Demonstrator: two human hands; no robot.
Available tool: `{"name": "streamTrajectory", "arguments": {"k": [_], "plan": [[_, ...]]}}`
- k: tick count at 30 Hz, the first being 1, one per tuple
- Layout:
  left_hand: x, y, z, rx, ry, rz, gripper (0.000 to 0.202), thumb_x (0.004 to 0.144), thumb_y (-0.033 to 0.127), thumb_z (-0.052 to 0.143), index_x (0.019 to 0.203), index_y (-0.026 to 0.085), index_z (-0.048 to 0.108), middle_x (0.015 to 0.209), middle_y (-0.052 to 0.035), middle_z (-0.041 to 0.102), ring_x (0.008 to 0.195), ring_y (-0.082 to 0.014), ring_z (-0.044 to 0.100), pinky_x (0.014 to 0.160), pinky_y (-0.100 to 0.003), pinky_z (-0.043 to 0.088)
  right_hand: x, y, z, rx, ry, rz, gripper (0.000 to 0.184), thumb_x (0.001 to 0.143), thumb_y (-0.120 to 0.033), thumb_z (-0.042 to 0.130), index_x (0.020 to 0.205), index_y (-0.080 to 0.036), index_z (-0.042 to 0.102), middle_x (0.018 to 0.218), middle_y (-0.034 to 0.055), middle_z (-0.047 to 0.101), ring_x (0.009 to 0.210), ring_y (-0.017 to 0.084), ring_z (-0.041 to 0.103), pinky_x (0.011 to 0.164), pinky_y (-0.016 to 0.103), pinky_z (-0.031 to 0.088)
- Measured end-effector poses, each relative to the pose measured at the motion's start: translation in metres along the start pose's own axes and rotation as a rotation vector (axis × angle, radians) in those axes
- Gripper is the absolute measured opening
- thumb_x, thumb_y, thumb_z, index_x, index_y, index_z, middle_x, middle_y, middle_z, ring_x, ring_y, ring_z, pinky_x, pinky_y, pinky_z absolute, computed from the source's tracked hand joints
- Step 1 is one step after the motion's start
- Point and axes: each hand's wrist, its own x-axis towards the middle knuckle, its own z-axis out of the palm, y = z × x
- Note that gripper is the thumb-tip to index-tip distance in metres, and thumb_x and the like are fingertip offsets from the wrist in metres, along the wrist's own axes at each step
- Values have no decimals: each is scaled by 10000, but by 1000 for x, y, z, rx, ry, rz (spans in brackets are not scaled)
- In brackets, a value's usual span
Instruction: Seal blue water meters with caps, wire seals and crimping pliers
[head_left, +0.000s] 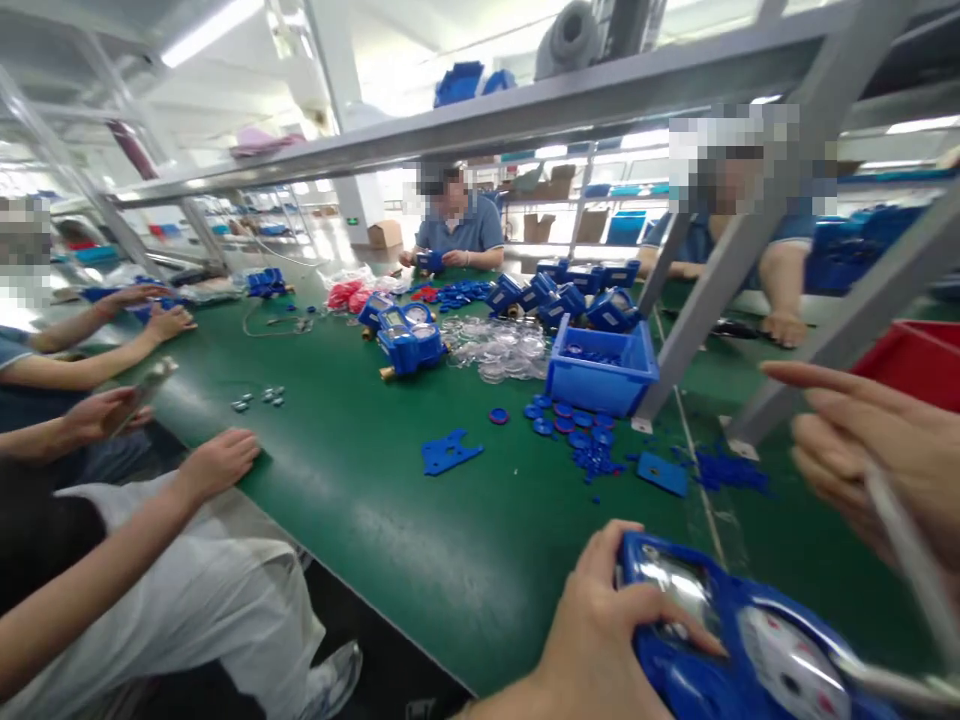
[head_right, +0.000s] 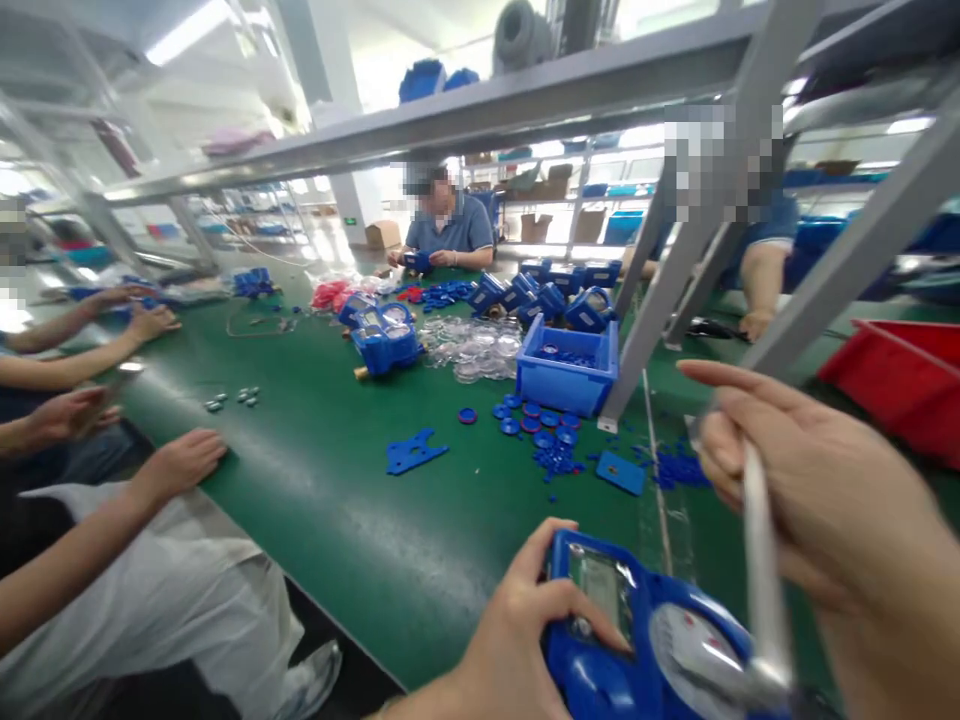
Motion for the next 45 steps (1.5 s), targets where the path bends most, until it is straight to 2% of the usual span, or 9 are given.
{"name": "streamTrajectory", "arguments": {"k": [3, 8, 12, 15, 18, 25, 35, 41, 45], "plan": [[-12, 13, -6, 12, -16, -63, 509, 369, 250, 893, 861, 280, 766, 1575, -47, 298, 1417, -361, 413, 1187, -495, 373, 17, 27, -14, -62, 55, 116, 421, 923, -291, 341, 1290, -182, 516, 588, 4, 370, 417, 26, 270, 439, 242, 163], [-24, 17, -19, 213, -48, -84, 411, 472, 186, 770, 876, 242, 730, 1601, -76, 259, 1401, -389, 432, 1157, -569, 372, 38, 115, -55, -340, 140, 331, 466, 937, -197, 292, 1337, -62, 491, 639, 13, 479, 426, 49, 373, 464, 214, 294], [-27, 8, -19, 250, -28, -60, 382, 520, 209, 735, 899, 240, 700, 1596, -77, 268, 1374, -374, 468, 1138, -566, 399, 42, 147, -68, -585, 128, 396, 391, 920, -239, 430, 1234, -82, 601, 713, 90, 607, 568, 132, 573, 603, 263, 462], [-25, 0, -17, 263, -11, -23, 377, 537, 244, 716, 913, 249, 689, 1583, -67, 280, 1361, -375, 479, 1120, -580, 414, 46, 144, -55, -754, 182, 272, 350, 898, -318, 546, 1153, -108, 664, 1036, 191, 643, 966, 246, 643, 875, 386, 489], [-23, -4, -15, 275, -3, 11, 382, 554, 261, 697, 936, 256, 677, 1578, -59, 275, 1362, -371, 475, 1111, -586, 422, 56, 135, -29, -791, 126, 57, 353, 921, -330, 528, 1211, -176, 656, 1232, 143, 599, 1167, 228, 567, 1013, 373, 430], [-24, -3, -14, 261, -1, 22, 362, 597, 322, 707, 953, 271, 673, 1571, -51, 276, 1362, -369, 478, 1101, -569, 438, 92, 134, 30, -659, -320, -190, 289, 854, -333, 642, 1046, -141, 742, 980, 58, 698, 853, 85, 617, 818, 177, 462], [-20, -9, -16, 328, -19, 57, 377, 606, 336, 709, 970, 253, 662, 1579, -72, 261, 1355, -357, 489, 1070, -559, 473, 107, 134, 44, -656, -353, -274, 251, 774, -342, 726, 868, -113, 766, 864, 76, 707, 672, 81, 551, 697, 208, 411], [-20, 1, -21, 331, -84, 54, 384, 621, 314, 743, 993, 272, 653, 1581, -49, 242, 1387, -345, 452, 1093, -571, 447, 61, 91, 15, -538, -213, -263, 300, 859, -354, 631, 992, -108, 738, 982, 74, 693, 815, 88, 581, 760, 208, 432], [-18, 7, -21, 285, -50, -6, 399, 600, 301, 776, 980, 273, 659, 1581, -39, 243, 1429, -344, 389, 1149, -587, 372, -17, 55, -15, -408, -434, -265, 304, 826, -411, 667, 909, -122, 713, 861, 28, 671, 729, 53, 557, 668, 173, 427]]}}
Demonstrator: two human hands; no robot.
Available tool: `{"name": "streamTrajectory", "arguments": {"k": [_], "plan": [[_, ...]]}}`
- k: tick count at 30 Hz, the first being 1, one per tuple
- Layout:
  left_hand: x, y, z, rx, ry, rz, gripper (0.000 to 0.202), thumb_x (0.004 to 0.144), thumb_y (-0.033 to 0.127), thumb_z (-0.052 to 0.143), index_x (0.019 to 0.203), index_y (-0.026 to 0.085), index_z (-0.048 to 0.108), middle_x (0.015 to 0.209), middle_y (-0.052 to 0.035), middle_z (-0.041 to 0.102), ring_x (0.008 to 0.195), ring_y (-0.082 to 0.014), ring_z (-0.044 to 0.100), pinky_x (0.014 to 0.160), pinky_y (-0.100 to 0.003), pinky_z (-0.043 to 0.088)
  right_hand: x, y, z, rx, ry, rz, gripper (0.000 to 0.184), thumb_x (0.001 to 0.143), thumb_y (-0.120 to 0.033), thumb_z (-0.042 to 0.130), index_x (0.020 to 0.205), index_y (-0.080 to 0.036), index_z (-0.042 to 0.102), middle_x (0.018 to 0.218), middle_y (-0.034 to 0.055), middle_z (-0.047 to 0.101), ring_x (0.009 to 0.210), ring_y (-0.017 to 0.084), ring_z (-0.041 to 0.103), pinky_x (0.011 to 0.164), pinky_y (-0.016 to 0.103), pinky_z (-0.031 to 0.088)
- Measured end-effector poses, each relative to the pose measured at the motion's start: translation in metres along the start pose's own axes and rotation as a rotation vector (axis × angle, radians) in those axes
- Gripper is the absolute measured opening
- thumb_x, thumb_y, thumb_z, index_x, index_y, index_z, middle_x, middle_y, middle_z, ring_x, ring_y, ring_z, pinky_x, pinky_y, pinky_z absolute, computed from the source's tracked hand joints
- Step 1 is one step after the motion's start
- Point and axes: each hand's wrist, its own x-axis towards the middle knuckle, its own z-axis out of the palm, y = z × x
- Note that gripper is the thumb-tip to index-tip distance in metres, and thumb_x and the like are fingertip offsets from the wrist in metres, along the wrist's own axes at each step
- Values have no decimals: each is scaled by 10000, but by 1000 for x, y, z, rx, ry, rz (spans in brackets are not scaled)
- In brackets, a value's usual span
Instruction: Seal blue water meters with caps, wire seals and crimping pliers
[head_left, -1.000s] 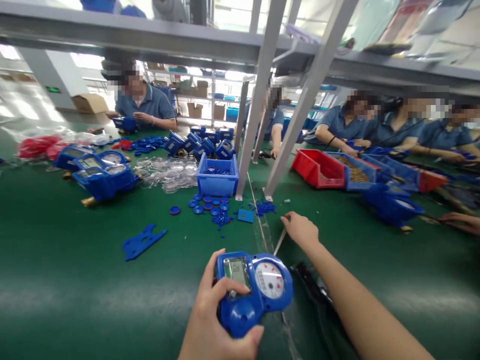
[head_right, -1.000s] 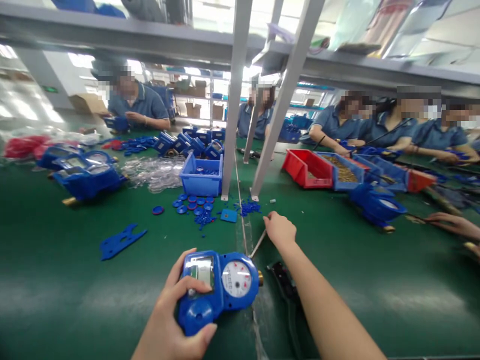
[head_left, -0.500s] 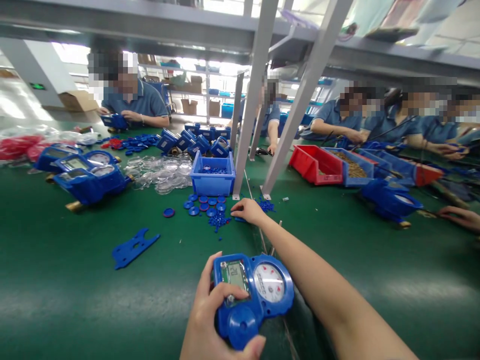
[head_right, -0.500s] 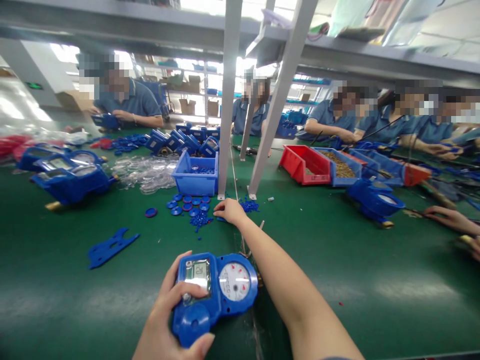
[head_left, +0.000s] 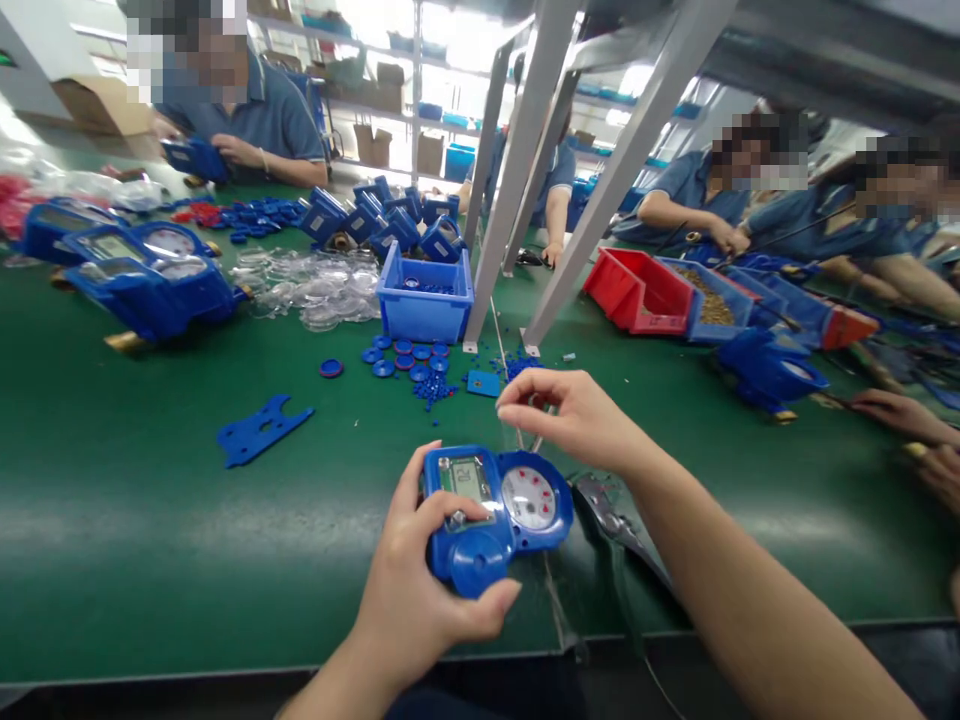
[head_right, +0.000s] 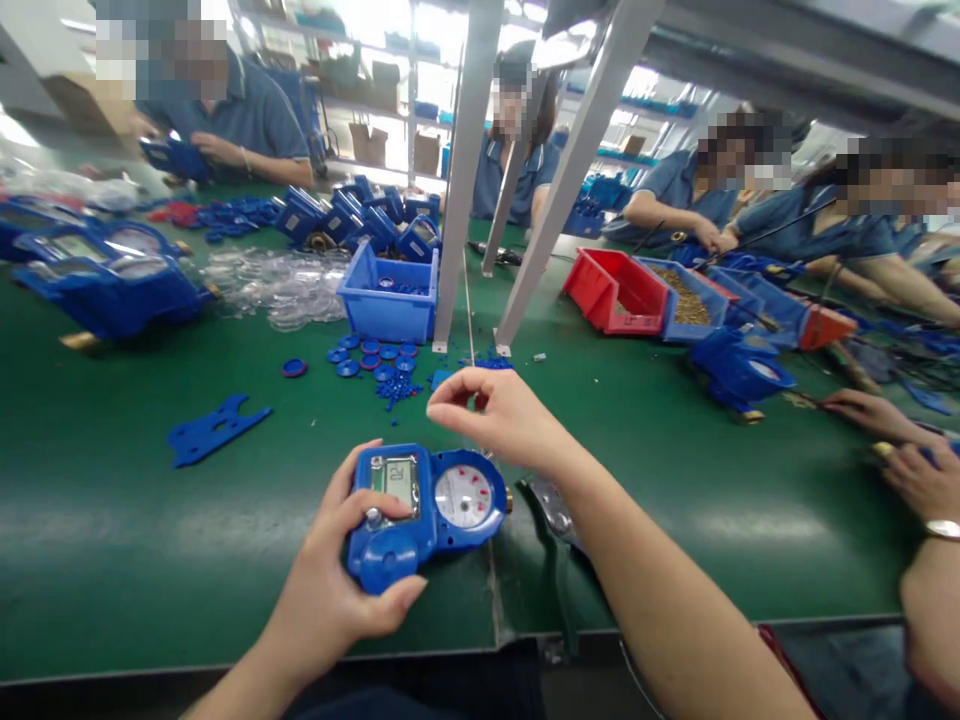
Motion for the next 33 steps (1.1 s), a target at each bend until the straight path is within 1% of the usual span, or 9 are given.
{"name": "streamTrajectory", "arguments": {"k": [3, 6, 11, 14, 20, 23, 25, 29, 33], "plan": [[4, 1, -2, -27, -34, -16, 412, 608, 324, 805, 991, 275, 660, 1574, -40, 253, 1446, -330, 361, 1184, -571, 328, -51, -30, 5, -33, -194, -110, 181, 827, -343, 680, 859, -168, 712, 868, -8, 656, 780, 36, 570, 722, 148, 440], [7, 1, -5, -49, -78, -10, 434, 597, 320, 829, 994, 279, 660, 1547, -39, 289, 1459, -309, 338, 1202, -539, 314, -75, -43, 19, -149, -226, -140, 98, 813, -284, 692, 840, -191, 712, 865, -22, 649, 820, 43, 569, 757, 156, 427], [8, 0, -6, -59, -90, -20, 481, 553, 238, 853, 988, 272, 651, 1520, -45, 308, 1476, -281, 304, 1208, -484, 319, -75, -40, 39, -95, -179, -185, 103, 814, -303, 722, 833, -203, 738, 815, -25, 635, 788, 32, 562, 737, 150, 415], [6, 0, -5, -57, -79, 4, 464, 555, 266, 861, 970, 272, 651, 1497, -50, 333, 1467, -277, 317, 1191, -484, 347, -76, -38, 41, -60, -123, -210, 96, 827, -297, 714, 863, -217, 752, 813, -29, 645, 780, 21, 572, 741, 137, 430], [5, 0, -4, -41, -77, 18, 468, 594, 383, 868, 997, 283, 655, 1542, -55, 294, 1496, -291, 264, 1194, -523, 338, -86, -41, 31, -351, 26, -358, 72, 850, -241, 678, 876, -217, 741, 875, -12, 652, 821, 47, 587, 739, 155, 454], [6, -1, -3, -42, -68, 26, 477, 592, 381, 872, 1005, 283, 655, 1530, -60, 313, 1492, -294, 273, 1199, -531, 333, -86, -42, 33, -455, 25, -476, 124, 897, -244, 622, 904, -217, 742, 882, 7, 647, 831, 68, 576, 732, 175, 461], [7, -1, -2, -41, -63, 27, 472, 591, 372, 871, 1002, 285, 656, 1531, -57, 311, 1481, -292, 296, 1196, -535, 336, -84, -41, 36, -422, 10, -501, 134, 904, -232, 611, 912, -205, 742, 891, 9, 652, 845, 62, 583, 737, 163, 471], [6, 0, -3, -37, -71, 21, 469, 593, 373, 871, 998, 283, 654, 1549, -54, 284, 1471, -302, 318, 1189, -551, 341, -82, -32, 35, -187, 19, -382, 91, 866, -202, 662, 896, -191, 748, 883, -5, 677, 826, 22, 626, 761, 104, 492], [4, -1, -4, -13, -85, 8, 463, 597, 397, 871, 987, 267, 656, 1570, -61, 246, 1477, -333, 307, 1187, -582, 338, -85, -11, 23, 71, 166, -78, 157, 828, -317, 703, 858, -169, 748, 852, 21, 681, 779, 50, 641, 702, 130, 509]]}}
